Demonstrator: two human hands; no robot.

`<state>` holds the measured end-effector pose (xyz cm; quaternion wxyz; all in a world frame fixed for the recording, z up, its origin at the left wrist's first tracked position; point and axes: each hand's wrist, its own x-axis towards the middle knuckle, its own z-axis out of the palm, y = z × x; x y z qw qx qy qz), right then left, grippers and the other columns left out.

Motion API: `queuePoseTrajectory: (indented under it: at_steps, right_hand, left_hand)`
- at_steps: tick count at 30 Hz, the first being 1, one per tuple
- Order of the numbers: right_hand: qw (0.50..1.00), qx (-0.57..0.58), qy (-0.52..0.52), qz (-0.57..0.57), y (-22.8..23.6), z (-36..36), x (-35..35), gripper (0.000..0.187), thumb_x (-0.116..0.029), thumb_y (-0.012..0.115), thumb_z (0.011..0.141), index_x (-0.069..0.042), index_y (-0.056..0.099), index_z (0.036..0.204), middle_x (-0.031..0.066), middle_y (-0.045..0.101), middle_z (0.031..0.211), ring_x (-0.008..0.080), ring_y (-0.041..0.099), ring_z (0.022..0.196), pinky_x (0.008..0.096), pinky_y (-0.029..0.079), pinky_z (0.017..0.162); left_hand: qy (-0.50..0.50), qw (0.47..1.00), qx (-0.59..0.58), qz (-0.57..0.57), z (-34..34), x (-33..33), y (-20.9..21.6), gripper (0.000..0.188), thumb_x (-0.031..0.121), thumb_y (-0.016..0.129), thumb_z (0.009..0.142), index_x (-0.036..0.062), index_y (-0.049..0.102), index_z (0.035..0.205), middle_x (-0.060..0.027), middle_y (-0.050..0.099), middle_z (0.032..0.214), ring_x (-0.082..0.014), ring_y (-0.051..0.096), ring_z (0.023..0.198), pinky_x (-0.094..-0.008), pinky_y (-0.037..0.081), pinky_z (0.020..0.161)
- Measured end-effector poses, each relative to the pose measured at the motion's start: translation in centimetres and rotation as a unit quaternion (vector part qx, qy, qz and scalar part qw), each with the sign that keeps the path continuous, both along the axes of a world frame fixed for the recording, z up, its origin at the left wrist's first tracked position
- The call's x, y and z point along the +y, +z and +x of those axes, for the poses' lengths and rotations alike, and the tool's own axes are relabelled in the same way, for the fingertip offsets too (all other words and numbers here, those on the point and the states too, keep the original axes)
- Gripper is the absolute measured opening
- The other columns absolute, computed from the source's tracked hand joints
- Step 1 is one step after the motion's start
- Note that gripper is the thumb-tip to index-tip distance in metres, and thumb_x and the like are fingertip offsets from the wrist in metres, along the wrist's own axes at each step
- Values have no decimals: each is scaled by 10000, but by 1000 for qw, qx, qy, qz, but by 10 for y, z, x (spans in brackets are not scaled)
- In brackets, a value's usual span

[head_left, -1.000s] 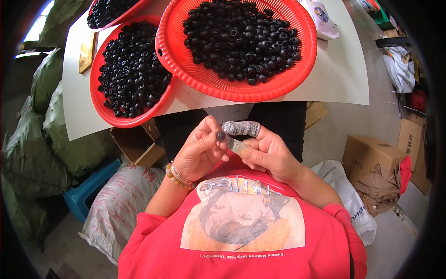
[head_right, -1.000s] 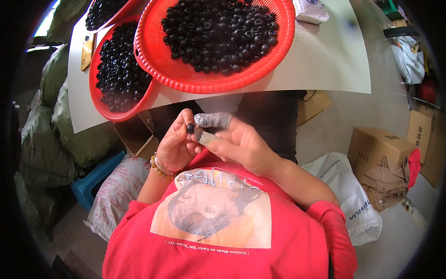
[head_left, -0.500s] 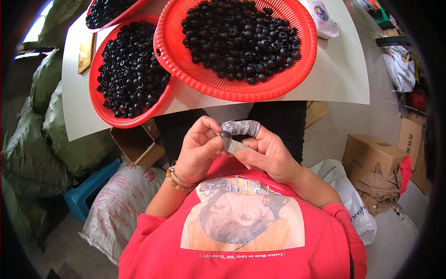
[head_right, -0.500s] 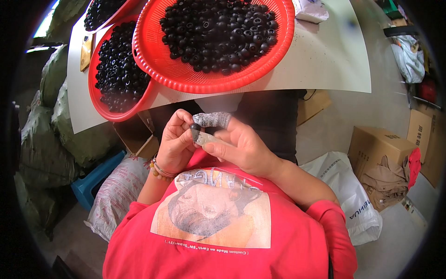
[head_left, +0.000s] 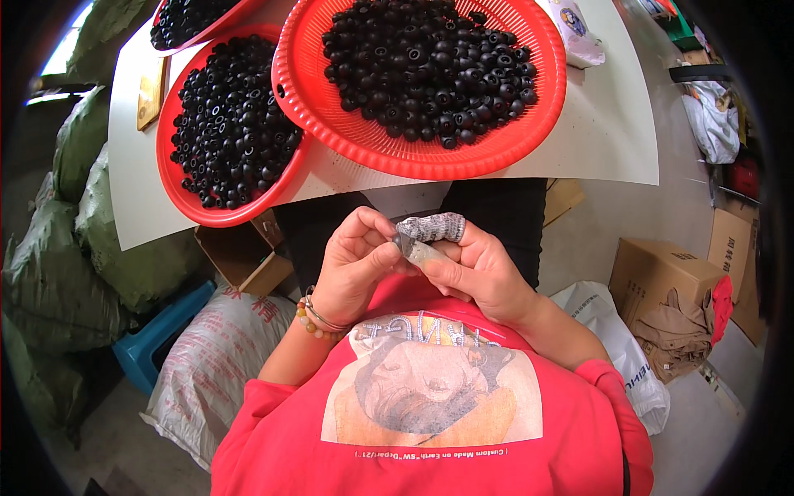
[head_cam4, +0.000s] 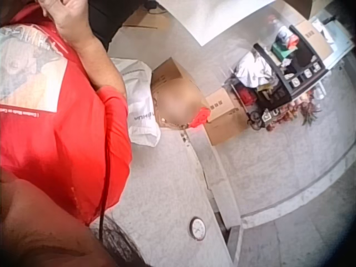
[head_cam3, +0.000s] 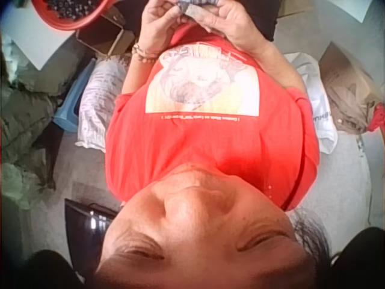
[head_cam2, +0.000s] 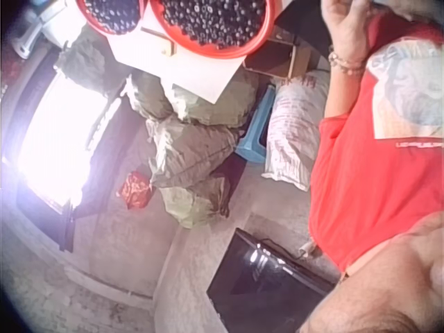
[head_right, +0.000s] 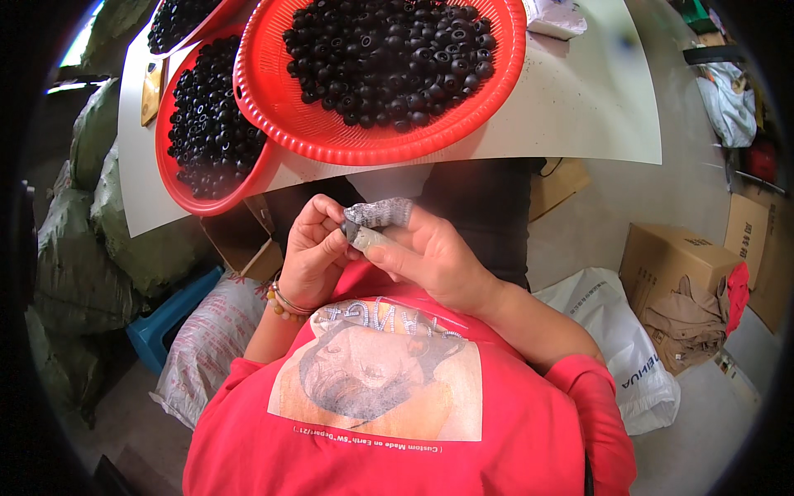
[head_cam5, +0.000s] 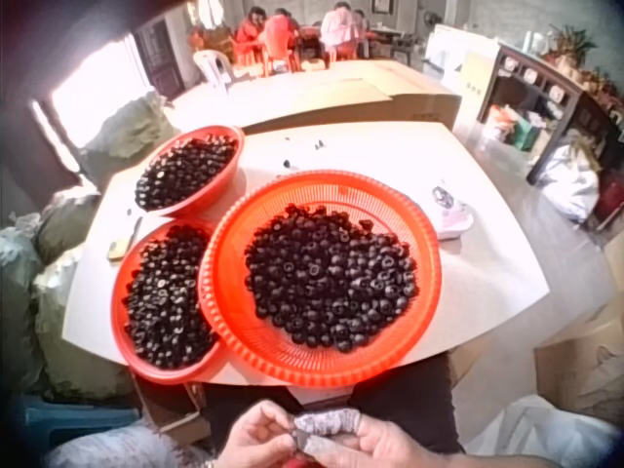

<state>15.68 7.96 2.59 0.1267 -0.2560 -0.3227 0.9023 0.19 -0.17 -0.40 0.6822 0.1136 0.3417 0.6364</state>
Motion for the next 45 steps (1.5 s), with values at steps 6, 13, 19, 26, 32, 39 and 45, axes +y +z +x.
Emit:
queuePoseTrajectory:
  at_steps: [6, 13, 19, 26, 32, 39, 45]
  right_hand:
    - [999, 19, -3, -32, -4, 2, 0, 318, -83, 507, 826, -29, 404, 1122, 27, 547, 951, 10, 448, 725, 148, 347, 589]
    - [1000, 15, 6, 17, -6, 0, -4, 357, -98, 505, 832, -30, 358, 1151, 14, 541, 918, 2, 410, 680, 148, 331, 584]
    - [1000, 4, 6, 16, -3, -1, -2, 356, -113, 512, 833, -37, 362, 1146, 4, 535, 913, 3, 408, 688, 153, 328, 581]
    - [1000, 16, 3, 6, -5, 0, -3, 358, -111, 514, 830, -41, 356, 1144, 12, 534, 939, 5, 413, 695, 158, 333, 582]
    - [1000, 14, 7, 8, -6, 0, -3, 369, -112, 518, 828, -41, 345, 1147, 14, 536, 932, 6, 412, 686, 160, 335, 578]
    - [1000, 21, -1, -12, -8, 0, -4, 349, -105, 514, 829, -38, 361, 1136, 13, 540, 886, 13, 415, 661, 165, 337, 569]
    - [998, 31, 2, -48, -9, 0, -1, 320, -95, 505, 829, -41, 389, 1122, 14, 542, 883, 11, 415, 655, 160, 336, 563]
  left_hand:
    - [-3, 999, -38, -10, 0, -1, -3, 138, 26, 536, 795, 41, 435, 888, -52, 525, 823, -113, 538, 700, -264, 490, 659]
    - [24, 1000, -6, -5, 1, -2, -8, 151, 22, 549, 786, 52, 437, 882, -37, 519, 806, -93, 511, 677, -222, 452, 624]
    - [18, 1000, -8, -4, 1, -1, -6, 158, 25, 553, 784, 52, 435, 885, -35, 514, 813, -94, 519, 691, -220, 452, 625]
    - [23, 1000, 7, 3, 1, -1, -5, 154, 21, 550, 786, 45, 434, 885, -37, 512, 821, -98, 525, 719, -228, 459, 652]
    - [32, 999, 29, -1, 2, -1, -6, 155, 17, 551, 785, 39, 435, 885, -38, 515, 821, -93, 521, 727, -227, 455, 654]
    - [28, 999, 39, 1, 2, -2, -5, 152, 19, 552, 786, 32, 436, 885, -39, 518, 826, -91, 521, 740, -223, 451, 660]
    - [36, 998, 45, 10, 2, -2, -8, 146, 14, 548, 786, 27, 436, 879, -47, 512, 852, -99, 528, 755, -239, 467, 670]
